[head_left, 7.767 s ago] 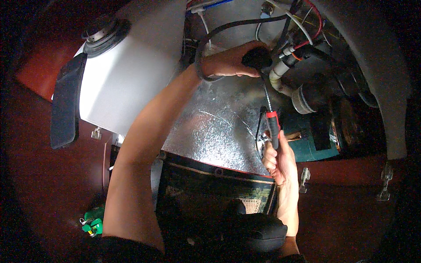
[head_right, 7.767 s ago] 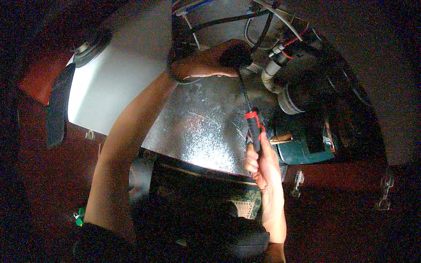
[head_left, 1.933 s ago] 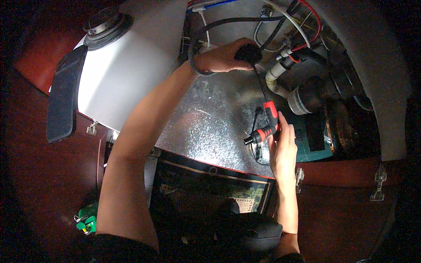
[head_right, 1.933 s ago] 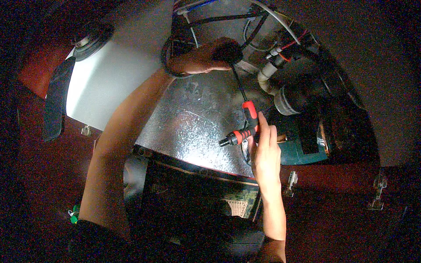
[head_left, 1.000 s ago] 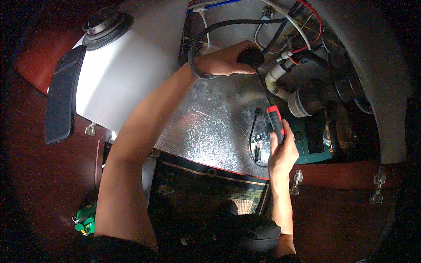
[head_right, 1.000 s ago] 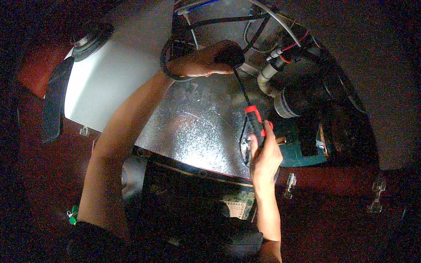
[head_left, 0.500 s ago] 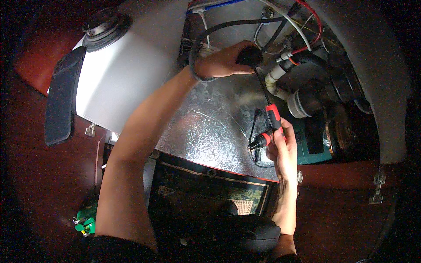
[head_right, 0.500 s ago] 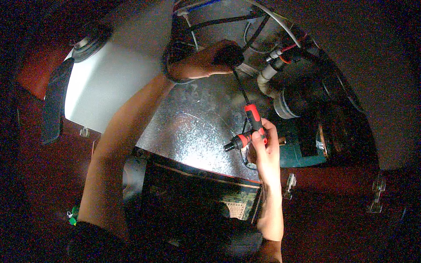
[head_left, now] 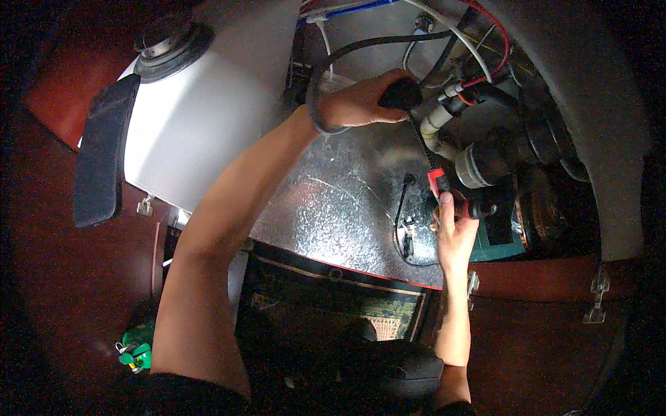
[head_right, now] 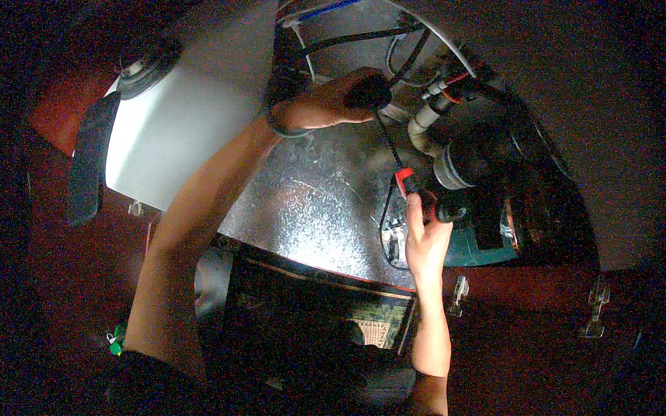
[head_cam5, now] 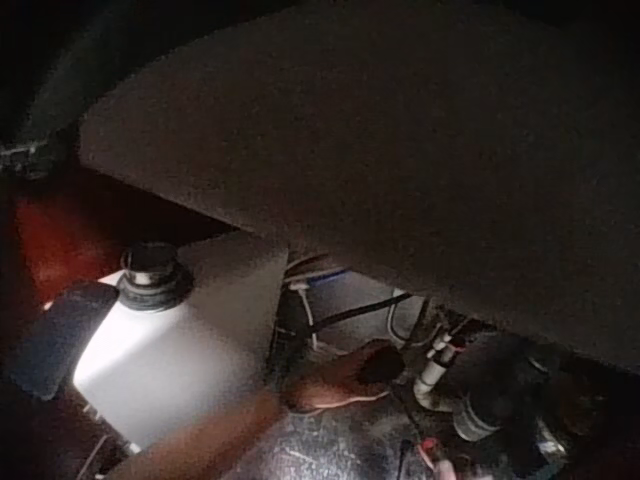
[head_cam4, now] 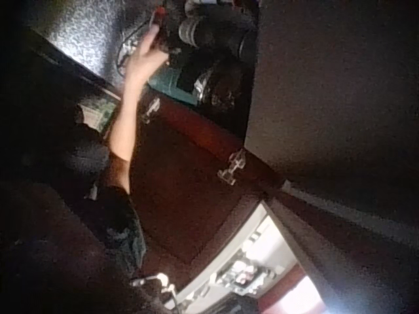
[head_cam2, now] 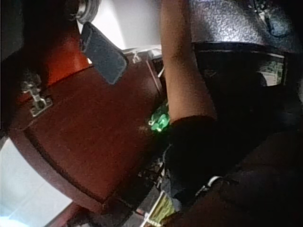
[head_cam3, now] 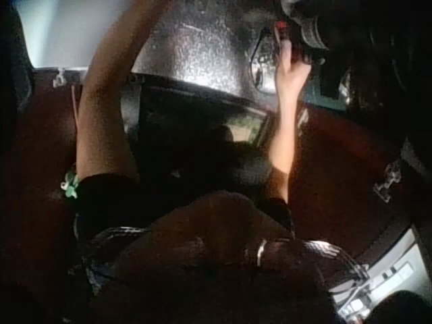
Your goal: The person works under a kitchen sink, using a screwdriver to tighten connections on pipes and hoses. They then stand, turn on the faucet to test for leaks, and rinse their hands before returning to the under-sink area.
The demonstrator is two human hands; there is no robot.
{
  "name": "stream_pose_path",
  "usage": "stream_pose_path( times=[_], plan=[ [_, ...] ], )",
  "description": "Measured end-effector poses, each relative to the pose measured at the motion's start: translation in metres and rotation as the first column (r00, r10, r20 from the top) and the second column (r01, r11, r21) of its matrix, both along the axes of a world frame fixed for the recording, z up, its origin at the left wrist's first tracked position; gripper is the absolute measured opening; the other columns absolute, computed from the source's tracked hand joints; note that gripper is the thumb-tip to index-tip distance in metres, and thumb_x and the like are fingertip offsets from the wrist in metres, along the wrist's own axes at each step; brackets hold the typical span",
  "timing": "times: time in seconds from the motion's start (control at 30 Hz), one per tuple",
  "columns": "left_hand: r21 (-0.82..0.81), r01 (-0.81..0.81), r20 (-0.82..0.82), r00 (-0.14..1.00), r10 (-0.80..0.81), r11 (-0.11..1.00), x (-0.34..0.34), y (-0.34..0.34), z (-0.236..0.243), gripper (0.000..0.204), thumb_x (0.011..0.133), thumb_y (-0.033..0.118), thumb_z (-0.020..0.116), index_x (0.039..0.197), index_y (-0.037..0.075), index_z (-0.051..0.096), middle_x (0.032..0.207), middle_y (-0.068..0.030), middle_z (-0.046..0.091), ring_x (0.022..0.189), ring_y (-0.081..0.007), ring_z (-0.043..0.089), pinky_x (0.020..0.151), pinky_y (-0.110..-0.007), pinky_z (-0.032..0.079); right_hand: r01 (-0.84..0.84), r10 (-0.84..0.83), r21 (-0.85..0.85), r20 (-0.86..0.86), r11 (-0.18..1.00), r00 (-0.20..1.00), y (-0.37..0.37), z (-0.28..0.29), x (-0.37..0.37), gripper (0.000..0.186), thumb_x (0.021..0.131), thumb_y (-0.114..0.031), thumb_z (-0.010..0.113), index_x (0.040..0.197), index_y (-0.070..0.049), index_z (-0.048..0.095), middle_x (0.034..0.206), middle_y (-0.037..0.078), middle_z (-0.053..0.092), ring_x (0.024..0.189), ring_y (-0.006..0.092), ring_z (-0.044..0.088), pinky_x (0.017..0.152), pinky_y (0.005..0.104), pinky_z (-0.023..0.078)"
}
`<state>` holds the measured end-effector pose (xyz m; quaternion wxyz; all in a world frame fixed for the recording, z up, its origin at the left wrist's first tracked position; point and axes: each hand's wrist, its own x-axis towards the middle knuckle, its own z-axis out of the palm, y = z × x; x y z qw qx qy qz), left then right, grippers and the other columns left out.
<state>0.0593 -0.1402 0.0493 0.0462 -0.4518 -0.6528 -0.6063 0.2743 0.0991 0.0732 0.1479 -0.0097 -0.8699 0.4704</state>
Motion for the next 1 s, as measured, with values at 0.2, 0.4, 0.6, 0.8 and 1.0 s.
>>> stream_pose_path(
  times=[0.2,0.4,0.6,0.8,1.0],
  plan=[
    [0.081,-0.122,-0.176,0.975,0.135,0.989,-0.012,-0.007,-0.010,0.076,0.088,0.025,0.083,0.149,0.008,0.041,0.131,-0.0117,0.062,0.103,-0.0219,0.064,0.092,-0.035,0.055,0.087,0.015,-0.361,0.271,0.928,0.962,-0.019,0.022,-0.001,0.038,0.106,-0.035,0.062,0.079,-0.009,0.059,0.062,-0.007,0.052,0.053,0.0018,0.043,0.047,0.0236,0.029],
    [0.041,-0.056,0.238,0.970,0.045,0.998,0.004,-0.004,-0.011,0.084,0.086,0.019,0.085,0.155,0.015,0.037,0.121,-0.0101,0.062,0.076,-0.0135,0.063,0.059,-0.027,0.054,-0.023,0.023,-0.008,-0.009,1.000,1.000,0.011,-0.006,0.003,0.024,0.105,-0.024,0.064,0.098,-0.001,0.064,0.075,-0.005,0.059,0.068,0.0082,0.052,0.059,0.0285,0.039],
    [0.270,-0.144,0.303,0.951,0.058,0.952,-0.047,0.015,-0.070,0.092,0.086,0.011,0.085,0.159,0.018,0.030,0.121,-0.0140,0.063,0.082,-0.0171,0.066,0.064,-0.027,0.054,0.026,-0.025,-0.064,0.022,0.998,0.999,0.011,-0.026,0.042,0.015,0.103,-0.016,0.067,0.100,-0.001,0.062,0.083,-0.003,0.059,0.076,0.0093,0.051,0.067,0.0292,0.044],
    [0.394,-0.201,0.736,0.653,-0.177,0.897,-0.044,0.011,-0.079,0.053,0.106,0.033,0.056,0.155,0.022,0.041,0.141,-0.0116,0.061,0.111,-0.0268,0.068,0.094,-0.040,0.055,-0.004,-0.020,0.144,0.166,0.990,0.986,0.034,-0.039,0.063,0.018,0.104,-0.014,0.064,0.111,0.002,0.068,0.082,-0.004,0.059,0.072,0.0054,0.049,0.062,0.0249,0.039],
    [0.478,-0.128,0.771,0.536,-0.344,0.869,-0.059,-0.007,-0.098,0.051,0.105,0.035,0.056,0.149,0.011,0.048,0.130,-0.0114,0.068,0.114,-0.0244,0.067,0.093,-0.038,0.056,0.009,-0.040,0.148,0.205,0.989,0.978,0.049,-0.049,0.068,0.016,0.103,-0.013,0.065,0.105,0.002,0.068,0.080,-0.004,0.058,0.070,0.0053,0.048,0.060,0.0243,0.037]
  ],
)
